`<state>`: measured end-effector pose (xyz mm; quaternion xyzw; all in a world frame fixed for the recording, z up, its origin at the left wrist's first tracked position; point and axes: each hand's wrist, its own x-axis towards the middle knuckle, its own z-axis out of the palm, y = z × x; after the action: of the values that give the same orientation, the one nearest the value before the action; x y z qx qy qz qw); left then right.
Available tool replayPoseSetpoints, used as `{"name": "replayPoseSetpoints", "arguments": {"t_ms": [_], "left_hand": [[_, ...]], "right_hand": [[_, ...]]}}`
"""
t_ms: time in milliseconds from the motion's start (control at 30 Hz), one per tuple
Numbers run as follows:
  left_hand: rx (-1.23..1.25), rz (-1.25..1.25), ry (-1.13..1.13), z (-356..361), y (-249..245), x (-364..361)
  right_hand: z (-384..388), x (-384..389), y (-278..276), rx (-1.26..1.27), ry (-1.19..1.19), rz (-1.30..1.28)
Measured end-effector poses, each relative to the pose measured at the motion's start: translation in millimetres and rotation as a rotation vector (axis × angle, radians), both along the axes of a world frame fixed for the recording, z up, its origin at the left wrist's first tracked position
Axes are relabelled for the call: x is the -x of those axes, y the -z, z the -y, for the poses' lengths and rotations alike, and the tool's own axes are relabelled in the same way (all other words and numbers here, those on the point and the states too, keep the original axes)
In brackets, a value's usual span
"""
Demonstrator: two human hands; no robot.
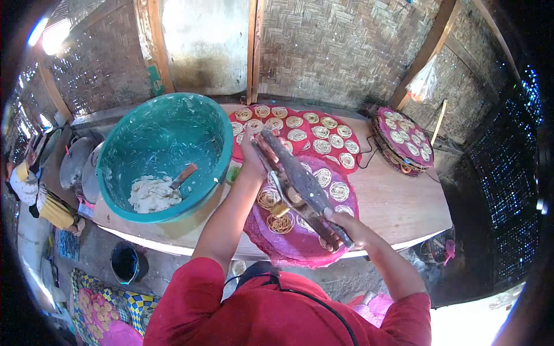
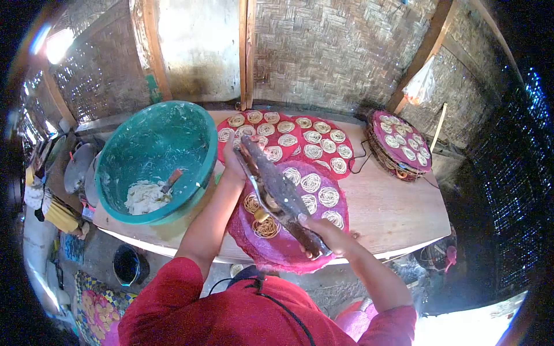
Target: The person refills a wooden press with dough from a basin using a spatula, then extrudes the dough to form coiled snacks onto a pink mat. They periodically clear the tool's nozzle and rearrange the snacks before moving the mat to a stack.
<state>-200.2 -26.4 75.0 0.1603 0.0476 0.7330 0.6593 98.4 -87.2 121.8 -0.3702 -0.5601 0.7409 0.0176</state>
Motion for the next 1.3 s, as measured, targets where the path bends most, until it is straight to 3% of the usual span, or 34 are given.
{"name": "replayPoseSetpoints", "arguments": {"t_ms": [133, 200, 267, 333, 467, 533, 600, 667, 733, 800, 833, 867, 933, 967, 1067, 1300], "left_hand": [[0.065, 0.068, -0.017, 16, 2, -12], [-0.044, 0.0, 0.069, 9, 21, -19], [0.109, 0.105, 0.006, -1, 29, -29], [0.106, 0.146, -0.022, -5, 30, -35], [-0.039, 0.024, 0.071, -4, 15, -34], [0.338, -0.145, 0.023, 6, -6, -39], [0.296, -0.227, 0.15, 2, 27, -22], [0.422, -1.202, -0.067, 20, 44, -29], [0.19, -1.926, -0.093, 54, 40, -43], [0.13, -1.99, 0.103, 66, 45, -53], [0.119, -2.247, 0.021, 59, 65, -57], [0.12, -2.248, 0.022, 60, 68, -61], [0.47, -1.739, 0.154, 63, 73, -64], [0.422, -1.506, 0.178, 65, 80, -62], [0.424, -1.483, 0.273, 63, 98, -54], [0.353, -1.627, 0.183, 68, 116, -43]], "right_hand": [[4, -12, 3, 0.031, -0.021, 0.037], [5, -18, 2, 0.022, 0.008, 0.04], [7, -21, -2, -0.004, 0.068, 0.044], [5, -21, -2, -0.029, 0.016, 0.036], [4, -25, 16, -0.129, 0.1, 0.08], [0, -33, 33, -0.061, 0.146, -0.053], [1, -41, 38, -0.095, 0.143, -0.1], [1, -48, 48, -0.115, 0.22, -0.133], [-3, -53, 59, -0.11, 0.24, -0.146], [-2, -56, 63, -0.1, 0.252, -0.153], [-2, -55, 62, -0.095, 0.255, -0.155], [-2, -54, 62, -0.09, 0.256, -0.158], [-4, -53, 65, -0.102, 0.253, -0.158], [-5, -53, 65, -0.115, 0.251, -0.156], [-6, -45, 58, -0.111, 0.216, -0.165], [-12, -42, 66, -0.242, 0.232, -0.103]]}}
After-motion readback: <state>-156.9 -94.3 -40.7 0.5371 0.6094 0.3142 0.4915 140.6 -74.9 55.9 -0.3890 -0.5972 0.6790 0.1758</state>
